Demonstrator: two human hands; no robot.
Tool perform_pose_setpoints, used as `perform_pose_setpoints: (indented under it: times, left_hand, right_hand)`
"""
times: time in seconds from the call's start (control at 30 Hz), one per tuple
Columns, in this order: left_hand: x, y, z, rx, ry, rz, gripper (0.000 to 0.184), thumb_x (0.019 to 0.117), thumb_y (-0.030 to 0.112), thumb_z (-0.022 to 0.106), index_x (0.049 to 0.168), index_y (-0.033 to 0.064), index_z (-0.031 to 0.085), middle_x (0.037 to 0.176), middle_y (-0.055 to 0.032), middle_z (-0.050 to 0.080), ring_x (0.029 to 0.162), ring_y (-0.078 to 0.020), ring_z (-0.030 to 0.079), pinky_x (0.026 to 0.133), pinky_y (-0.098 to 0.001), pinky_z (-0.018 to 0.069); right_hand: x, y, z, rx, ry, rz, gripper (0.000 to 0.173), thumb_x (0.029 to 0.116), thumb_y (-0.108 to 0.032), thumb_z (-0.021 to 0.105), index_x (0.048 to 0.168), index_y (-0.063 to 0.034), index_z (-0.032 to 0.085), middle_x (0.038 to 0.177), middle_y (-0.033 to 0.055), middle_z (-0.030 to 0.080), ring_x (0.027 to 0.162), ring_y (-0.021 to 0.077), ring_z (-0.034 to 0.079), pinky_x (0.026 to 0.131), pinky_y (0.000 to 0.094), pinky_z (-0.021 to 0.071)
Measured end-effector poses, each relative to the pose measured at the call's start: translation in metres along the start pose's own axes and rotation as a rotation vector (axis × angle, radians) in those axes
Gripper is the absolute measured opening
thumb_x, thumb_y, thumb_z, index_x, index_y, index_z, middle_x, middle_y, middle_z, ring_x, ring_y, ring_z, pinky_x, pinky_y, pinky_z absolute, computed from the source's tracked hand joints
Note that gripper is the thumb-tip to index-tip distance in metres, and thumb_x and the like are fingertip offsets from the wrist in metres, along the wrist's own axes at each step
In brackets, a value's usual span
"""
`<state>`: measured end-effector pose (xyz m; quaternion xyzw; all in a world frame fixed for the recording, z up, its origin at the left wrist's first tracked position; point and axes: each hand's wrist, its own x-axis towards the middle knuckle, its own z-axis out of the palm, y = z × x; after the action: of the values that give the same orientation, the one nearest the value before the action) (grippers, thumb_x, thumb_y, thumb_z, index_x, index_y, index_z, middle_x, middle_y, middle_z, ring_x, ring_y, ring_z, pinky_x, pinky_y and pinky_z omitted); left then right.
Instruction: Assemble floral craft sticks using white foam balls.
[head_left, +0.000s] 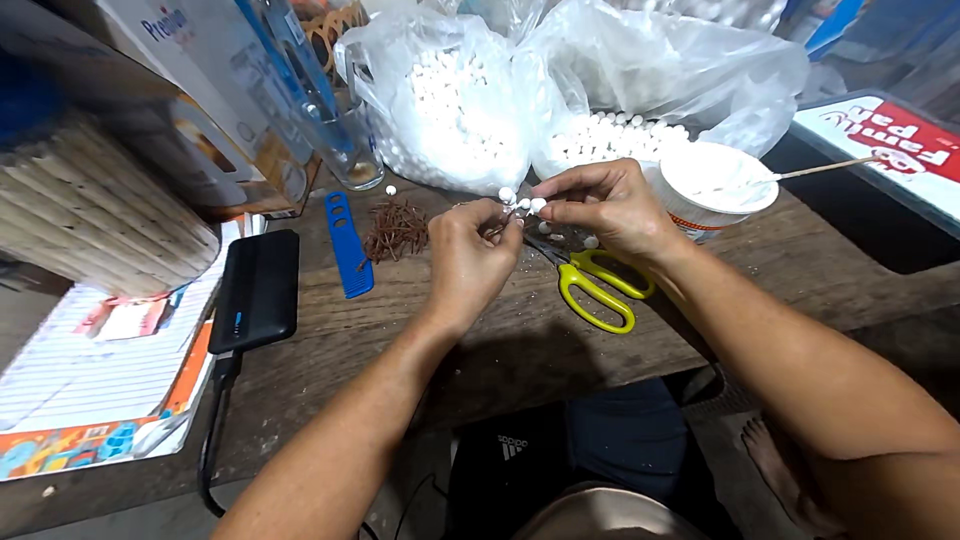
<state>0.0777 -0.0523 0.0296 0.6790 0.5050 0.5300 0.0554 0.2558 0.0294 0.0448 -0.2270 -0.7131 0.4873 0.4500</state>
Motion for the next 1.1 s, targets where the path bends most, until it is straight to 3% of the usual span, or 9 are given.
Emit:
perform_pose_setpoints:
  times: [0.27,0.53,0.73,0.93,1.1]
  left_hand:
    - [0.0,-0.001,0.0014,0.065,0.005,0.036,0.009,0.0945,0.004,0.066,0.087,-0.0003,0.067,0.071,-0.0052,0.06,0.059,-0.0021,0.053,0.055,-0.0146,0.0427]
    - [-0.0006,-0.0033,0.0047,0.194,0.024,0.121,0.009,0.0956,0.005,0.063,0.09,-0.001,0.067,0.074,-0.0103,0.063,0.065,-0.0139,0.059,0.061,-0.0258,0.0476]
    - [-0.0026,0.0,0.0022,0.208,-0.012,0.101,0.009,0.0972,0.006,0.062,0.092,0.0,0.066,0.077,-0.0104,0.063,0.066,-0.0151,0.06,0.06,-0.0275,0.0483]
    - [-0.0021,-0.0047,0.0087,0.186,0.031,0.134,0.01,0.0957,0.003,0.061,0.09,-0.0022,0.067,0.077,-0.0121,0.063,0.069,-0.0158,0.062,0.063,-0.0262,0.0491]
    - [-0.0035,0.0,0.0042,0.204,-0.024,0.111,0.009,0.0966,0.004,0.062,0.091,-0.0005,0.066,0.076,-0.0107,0.063,0.065,-0.0146,0.06,0.059,-0.0267,0.0484]
  right_hand:
    - [0.0001,0.0011,-0.0014,-0.011,-0.019,-0.018,0.022,0.0821,0.013,0.069,0.1,0.0015,0.074,0.093,0.001,0.075,0.082,0.0036,0.071,0.08,0.0207,0.0605]
    - [-0.0002,0.0004,-0.0027,-0.001,-0.032,-0.009,0.021,0.0831,0.013,0.069,0.101,0.0017,0.074,0.09,0.0008,0.075,0.078,0.0035,0.07,0.076,0.021,0.0609]
    - [-0.0007,0.003,-0.0016,-0.015,-0.05,-0.082,0.021,0.0813,0.013,0.07,0.099,0.0018,0.073,0.093,0.0005,0.075,0.082,0.0027,0.07,0.08,0.0199,0.0605]
    - [-0.0014,0.0021,-0.0007,-0.025,-0.04,-0.077,0.019,0.0826,0.011,0.07,0.099,0.0016,0.074,0.09,-0.0001,0.075,0.077,0.0025,0.071,0.076,0.0206,0.0613]
    - [-0.0014,0.0017,0.0005,-0.081,-0.035,-0.108,0.018,0.0821,0.011,0.071,0.098,0.0028,0.074,0.093,0.0009,0.075,0.081,0.0013,0.07,0.078,0.0187,0.06]
